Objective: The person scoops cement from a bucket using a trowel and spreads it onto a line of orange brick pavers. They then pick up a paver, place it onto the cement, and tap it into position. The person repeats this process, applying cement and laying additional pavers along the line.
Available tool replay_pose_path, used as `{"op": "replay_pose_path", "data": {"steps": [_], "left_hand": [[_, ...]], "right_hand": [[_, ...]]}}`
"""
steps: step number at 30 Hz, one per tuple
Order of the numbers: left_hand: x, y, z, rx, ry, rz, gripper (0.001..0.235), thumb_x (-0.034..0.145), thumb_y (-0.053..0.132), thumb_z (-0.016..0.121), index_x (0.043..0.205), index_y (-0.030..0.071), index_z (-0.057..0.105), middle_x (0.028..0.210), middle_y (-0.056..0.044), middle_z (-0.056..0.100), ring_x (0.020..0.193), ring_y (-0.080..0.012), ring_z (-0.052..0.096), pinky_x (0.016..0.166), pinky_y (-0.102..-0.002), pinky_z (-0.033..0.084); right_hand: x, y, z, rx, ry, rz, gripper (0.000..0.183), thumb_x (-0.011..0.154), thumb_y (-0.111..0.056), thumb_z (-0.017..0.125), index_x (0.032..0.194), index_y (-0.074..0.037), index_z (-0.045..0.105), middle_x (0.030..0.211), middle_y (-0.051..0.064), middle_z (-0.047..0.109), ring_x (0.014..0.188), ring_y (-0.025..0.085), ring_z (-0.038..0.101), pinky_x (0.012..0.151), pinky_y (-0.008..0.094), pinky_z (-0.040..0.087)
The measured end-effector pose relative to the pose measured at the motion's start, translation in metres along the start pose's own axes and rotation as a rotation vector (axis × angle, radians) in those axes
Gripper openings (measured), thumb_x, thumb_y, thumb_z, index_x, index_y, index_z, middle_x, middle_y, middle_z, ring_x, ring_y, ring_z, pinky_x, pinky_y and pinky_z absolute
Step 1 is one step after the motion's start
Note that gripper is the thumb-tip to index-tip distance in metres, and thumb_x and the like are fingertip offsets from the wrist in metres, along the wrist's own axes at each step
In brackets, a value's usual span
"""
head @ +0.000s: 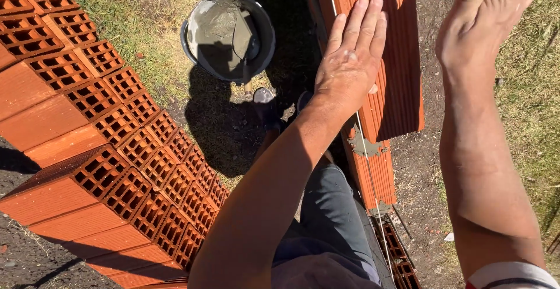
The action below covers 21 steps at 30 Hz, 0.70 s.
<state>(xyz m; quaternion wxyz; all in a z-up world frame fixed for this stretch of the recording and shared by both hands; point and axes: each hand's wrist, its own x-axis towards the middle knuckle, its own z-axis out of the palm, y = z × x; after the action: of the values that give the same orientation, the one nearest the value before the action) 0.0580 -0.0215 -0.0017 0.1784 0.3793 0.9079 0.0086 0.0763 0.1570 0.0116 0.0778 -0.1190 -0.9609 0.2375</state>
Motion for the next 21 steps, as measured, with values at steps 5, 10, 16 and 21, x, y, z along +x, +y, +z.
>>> {"op": "replay_pose_path", "data": {"steps": [5, 10, 16, 21], "left_hand": [[0.002, -0.003, -0.018, 0.024, -0.201, 0.032, 0.132, 0.075, 0.072, 0.082, 0.166, 0.008, 0.011, 0.168, -0.015, -0.002, 0.157, -0.0335, 0.0, 0.13, -0.052, 0.008], [0.001, -0.006, -0.018, 0.009, -0.183, 0.047, 0.134, 0.074, 0.076, 0.083, 0.165, 0.005, 0.013, 0.168, -0.017, 0.001, 0.156, -0.0348, 0.002, 0.13, -0.052, 0.007], [0.002, -0.012, -0.03, 0.012, -0.197, 0.054, 0.129, 0.081, 0.072, 0.083, 0.165, 0.006, 0.012, 0.168, -0.015, 0.0, 0.157, -0.0329, 0.001, 0.13, -0.05, 0.007], [0.0, -0.005, -0.024, -0.014, -0.167, 0.042, 0.131, 0.079, 0.069, 0.087, 0.165, 0.004, 0.012, 0.169, -0.016, 0.002, 0.157, -0.0347, 0.002, 0.129, -0.051, 0.003]], "right_hand": [[-0.08, -0.009, 0.026, -0.081, -0.173, 0.295, 0.079, 0.109, -0.071, 0.009, 0.172, -0.024, -0.004, 0.177, 0.002, -0.01, 0.17, 0.029, -0.004, 0.139, 0.067, 0.003], [-0.09, -0.001, -0.001, -0.074, 0.052, 0.307, 0.078, 0.109, -0.07, 0.009, 0.175, -0.032, -0.01, 0.183, -0.01, -0.014, 0.178, 0.014, -0.012, 0.157, 0.054, -0.004], [-0.097, -0.012, 0.032, -0.117, -0.112, 0.343, 0.081, 0.105, -0.07, -0.001, 0.172, -0.024, -0.006, 0.179, -0.002, -0.009, 0.17, 0.022, -0.008, 0.142, 0.062, -0.003], [-0.099, -0.03, 0.011, -0.017, -0.081, 0.378, 0.08, 0.108, -0.071, 0.004, 0.172, -0.024, -0.005, 0.18, -0.002, -0.008, 0.172, 0.022, -0.008, 0.144, 0.06, -0.004]]}}
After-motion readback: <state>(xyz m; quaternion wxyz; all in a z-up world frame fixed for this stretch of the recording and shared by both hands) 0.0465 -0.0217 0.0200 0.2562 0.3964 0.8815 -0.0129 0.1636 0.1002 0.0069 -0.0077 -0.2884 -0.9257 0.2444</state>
